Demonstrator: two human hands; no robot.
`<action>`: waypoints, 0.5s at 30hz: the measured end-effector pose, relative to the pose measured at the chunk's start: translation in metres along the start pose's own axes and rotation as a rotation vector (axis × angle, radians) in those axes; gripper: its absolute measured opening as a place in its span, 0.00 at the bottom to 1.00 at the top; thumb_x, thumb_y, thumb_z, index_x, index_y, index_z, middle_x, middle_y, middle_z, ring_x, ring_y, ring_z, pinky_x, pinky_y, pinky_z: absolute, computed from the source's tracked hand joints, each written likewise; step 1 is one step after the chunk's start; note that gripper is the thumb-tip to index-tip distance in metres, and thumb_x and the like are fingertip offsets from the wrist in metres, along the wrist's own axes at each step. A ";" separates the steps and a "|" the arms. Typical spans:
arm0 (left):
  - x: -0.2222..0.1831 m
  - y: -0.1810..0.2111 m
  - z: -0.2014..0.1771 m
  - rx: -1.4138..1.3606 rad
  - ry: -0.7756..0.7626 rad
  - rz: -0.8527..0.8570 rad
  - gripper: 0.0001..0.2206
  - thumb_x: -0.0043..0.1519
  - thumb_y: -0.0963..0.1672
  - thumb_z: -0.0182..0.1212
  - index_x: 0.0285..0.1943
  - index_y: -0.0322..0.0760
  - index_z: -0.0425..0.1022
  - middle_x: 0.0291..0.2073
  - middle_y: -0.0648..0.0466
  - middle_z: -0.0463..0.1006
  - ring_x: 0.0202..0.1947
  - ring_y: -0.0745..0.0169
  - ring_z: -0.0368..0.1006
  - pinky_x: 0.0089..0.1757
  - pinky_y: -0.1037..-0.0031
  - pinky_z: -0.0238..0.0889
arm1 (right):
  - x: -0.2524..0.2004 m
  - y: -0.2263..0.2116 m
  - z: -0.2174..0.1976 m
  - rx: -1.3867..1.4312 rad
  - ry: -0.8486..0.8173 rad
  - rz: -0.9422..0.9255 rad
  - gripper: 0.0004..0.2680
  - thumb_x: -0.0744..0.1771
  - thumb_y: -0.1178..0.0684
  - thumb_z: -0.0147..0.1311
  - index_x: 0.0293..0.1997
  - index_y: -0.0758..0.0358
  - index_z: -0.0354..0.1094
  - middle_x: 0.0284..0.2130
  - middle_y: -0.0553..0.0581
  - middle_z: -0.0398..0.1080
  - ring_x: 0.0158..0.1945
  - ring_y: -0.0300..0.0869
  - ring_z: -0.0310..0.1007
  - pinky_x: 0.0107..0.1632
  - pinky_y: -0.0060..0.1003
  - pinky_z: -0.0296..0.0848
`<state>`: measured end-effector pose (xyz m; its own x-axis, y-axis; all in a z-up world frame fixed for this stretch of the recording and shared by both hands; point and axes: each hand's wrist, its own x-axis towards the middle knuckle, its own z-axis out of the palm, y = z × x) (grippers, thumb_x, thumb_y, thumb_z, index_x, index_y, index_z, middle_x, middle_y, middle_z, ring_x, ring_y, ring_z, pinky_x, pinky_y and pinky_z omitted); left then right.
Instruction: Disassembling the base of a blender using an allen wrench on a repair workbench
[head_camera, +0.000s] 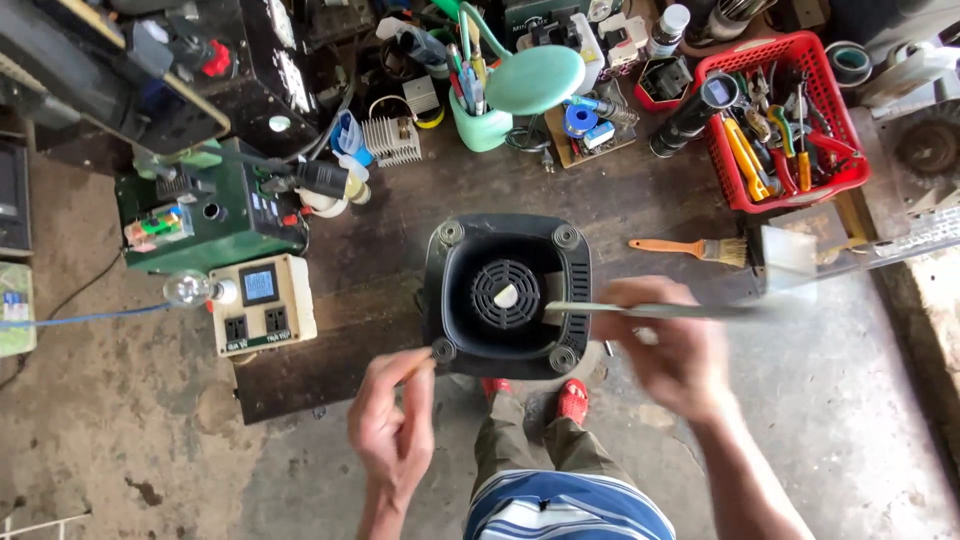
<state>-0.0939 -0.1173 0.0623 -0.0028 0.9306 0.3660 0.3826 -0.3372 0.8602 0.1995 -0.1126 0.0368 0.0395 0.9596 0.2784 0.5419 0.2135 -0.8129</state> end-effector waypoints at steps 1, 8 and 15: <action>0.012 0.011 0.005 -0.002 0.004 -0.001 0.07 0.66 0.37 0.55 0.50 0.30 0.76 0.41 0.48 0.79 0.40 0.62 0.78 0.41 0.78 0.74 | 0.004 -0.006 0.009 -0.002 -0.003 -0.003 0.08 0.66 0.57 0.62 0.48 0.56 0.69 0.41 0.51 0.77 0.45 0.44 0.78 0.49 0.37 0.73; 0.073 0.028 0.038 -0.235 -0.413 0.216 0.26 0.65 0.45 0.63 0.73 0.35 0.63 0.52 0.40 0.78 0.48 0.45 0.78 0.45 0.59 0.73 | 0.010 0.003 0.058 0.052 -0.081 -0.271 0.02 0.64 0.67 0.56 0.36 0.71 0.72 0.22 0.60 0.70 0.21 0.53 0.74 0.25 0.42 0.75; 0.099 0.037 0.042 0.085 -0.691 0.461 0.17 0.67 0.47 0.60 0.61 0.33 0.75 0.52 0.41 0.76 0.45 0.35 0.77 0.42 0.49 0.72 | -0.001 0.012 0.070 0.032 -0.211 -0.220 0.03 0.65 0.65 0.53 0.31 0.70 0.67 0.24 0.62 0.69 0.26 0.58 0.74 0.29 0.49 0.71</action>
<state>-0.0415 -0.0321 0.1155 0.7278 0.5891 0.3511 0.2752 -0.7198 0.6373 0.1475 -0.0984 -0.0091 -0.2528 0.9056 0.3405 0.4909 0.4233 -0.7614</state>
